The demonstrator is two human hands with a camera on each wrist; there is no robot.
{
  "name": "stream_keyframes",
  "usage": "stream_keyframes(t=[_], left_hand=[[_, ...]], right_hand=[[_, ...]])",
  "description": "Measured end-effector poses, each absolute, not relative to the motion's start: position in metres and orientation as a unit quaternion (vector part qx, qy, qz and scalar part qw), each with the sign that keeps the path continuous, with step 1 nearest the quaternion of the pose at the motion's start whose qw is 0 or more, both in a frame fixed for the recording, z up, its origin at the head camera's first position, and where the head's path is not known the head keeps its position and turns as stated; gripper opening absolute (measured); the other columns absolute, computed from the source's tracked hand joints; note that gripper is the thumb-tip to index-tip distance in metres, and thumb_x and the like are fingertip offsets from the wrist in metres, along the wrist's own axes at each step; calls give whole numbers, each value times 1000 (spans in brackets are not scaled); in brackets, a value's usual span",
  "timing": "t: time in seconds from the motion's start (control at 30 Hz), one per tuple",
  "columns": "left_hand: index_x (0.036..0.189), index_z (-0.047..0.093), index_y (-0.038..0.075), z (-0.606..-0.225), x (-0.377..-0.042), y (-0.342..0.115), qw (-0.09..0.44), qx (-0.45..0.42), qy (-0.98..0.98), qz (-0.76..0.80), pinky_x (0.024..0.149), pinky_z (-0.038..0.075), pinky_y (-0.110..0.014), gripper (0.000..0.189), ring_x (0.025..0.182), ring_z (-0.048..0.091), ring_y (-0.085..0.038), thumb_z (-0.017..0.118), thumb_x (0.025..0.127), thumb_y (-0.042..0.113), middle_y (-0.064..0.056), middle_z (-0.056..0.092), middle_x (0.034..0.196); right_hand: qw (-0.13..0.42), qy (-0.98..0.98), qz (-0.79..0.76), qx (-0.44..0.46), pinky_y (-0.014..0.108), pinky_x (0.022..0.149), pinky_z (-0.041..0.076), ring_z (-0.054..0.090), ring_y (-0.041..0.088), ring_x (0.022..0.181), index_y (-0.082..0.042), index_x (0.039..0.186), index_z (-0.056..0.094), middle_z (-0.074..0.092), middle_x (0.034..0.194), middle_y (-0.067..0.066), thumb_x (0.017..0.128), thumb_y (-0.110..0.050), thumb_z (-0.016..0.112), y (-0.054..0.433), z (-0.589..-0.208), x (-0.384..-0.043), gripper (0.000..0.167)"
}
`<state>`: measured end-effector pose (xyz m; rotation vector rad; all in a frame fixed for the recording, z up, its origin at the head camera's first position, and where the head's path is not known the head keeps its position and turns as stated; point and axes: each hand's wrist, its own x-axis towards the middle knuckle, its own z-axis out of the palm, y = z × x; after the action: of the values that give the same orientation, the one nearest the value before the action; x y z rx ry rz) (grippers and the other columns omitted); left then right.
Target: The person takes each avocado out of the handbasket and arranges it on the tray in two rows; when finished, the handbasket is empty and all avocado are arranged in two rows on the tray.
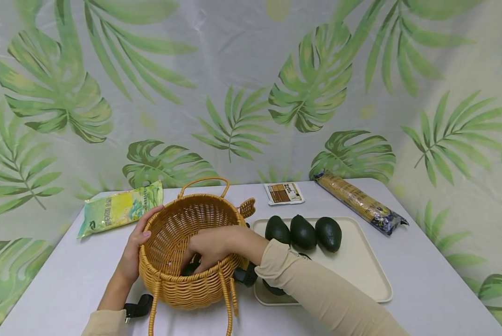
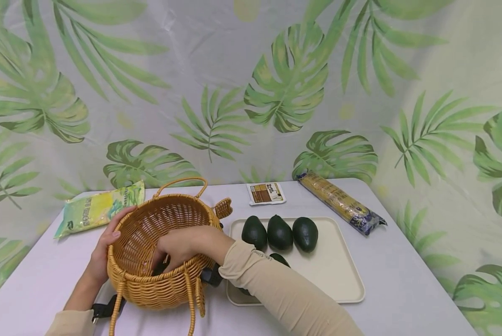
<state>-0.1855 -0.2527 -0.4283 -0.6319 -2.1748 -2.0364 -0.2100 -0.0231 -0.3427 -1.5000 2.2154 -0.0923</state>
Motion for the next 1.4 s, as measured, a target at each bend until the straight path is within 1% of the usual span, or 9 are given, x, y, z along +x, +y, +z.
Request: stream_keyframes(t=[0.17,0.3,0.4,0.73,0.9,0.97,1.07,1.23,1.4], left_hand=[[161,31,14,-427,-186,-252,46,-206,-714,-668,101,44,-24,59,139,43,-21,26,103,24,-2,40,154],[161,31,14,-426,-186,-252,45,-205,-714,-668,102,43,-24,59,139,42,-21,26,103,24,-2,39,154],[161,31,14,-426,-186,-252,46,-205,-713,-669,101,43,-24,59,139,42,-21,26,103,24,-2,40,154],[161,31,14,-427,-185,-252,48,-205,-712,-669,102,43,-23,59,139,42,-21,26,103,24,-1,40,154],[161,31,13,-427,-185,-252,47,-205,-712,-670,101,44,-24,59,138,43,-20,26,103,23,-1,41,153],[161,31,13,-427,-185,-252,47,-207,-712,-669,101,44,-24,59,138,44,-20,27,103,23,-2,41,153],[161,32,13,-427,-184,-253,48,-207,-711,-670,101,44,-24,59,137,44,-20,26,103,23,-2,41,153],[161,31,12,-427,-184,-253,48,-204,-710,-672,101,44,-23,59,138,44,-19,26,103,23,-1,41,153],[161,31,13,-427,-186,-252,44,-208,-709,-673,101,45,-24,59,138,43,-19,26,103,23,-1,41,153]], right_hand=[[255,809,-33,-529,12,90,46,65,3,113,-20,140,67,70,130,-8,96,-24,74,-24,-342,-210,45],[276,820,-36,-501,14,93,47,64,7,118,-17,145,62,68,134,-5,93,-19,77,-25,-342,-210,54],[286,825,-41,-486,16,95,47,63,9,121,-16,146,60,67,136,-4,92,-17,77,-24,-342,-209,56],[269,822,-26,-501,14,92,46,63,5,114,-18,143,64,70,130,-6,92,-16,78,-24,-342,-210,53],[251,827,-21,-503,14,92,47,63,3,115,-20,142,65,69,131,-9,92,-20,78,-24,-342,-209,52],[247,829,-23,-502,15,94,47,63,4,118,-20,142,65,68,133,-9,93,-22,77,-23,-342,-209,51],[255,823,-30,-507,16,98,46,61,5,124,-22,145,62,65,139,-9,95,-21,74,-24,-342,-210,51],[256,822,-17,-509,18,102,44,58,5,128,-26,150,56,62,144,-8,101,-23,67,-25,-342,-211,51],[252,840,-11,-481,19,97,47,62,8,122,-23,154,51,63,143,-5,96,-26,73,-23,-342,-210,62]])
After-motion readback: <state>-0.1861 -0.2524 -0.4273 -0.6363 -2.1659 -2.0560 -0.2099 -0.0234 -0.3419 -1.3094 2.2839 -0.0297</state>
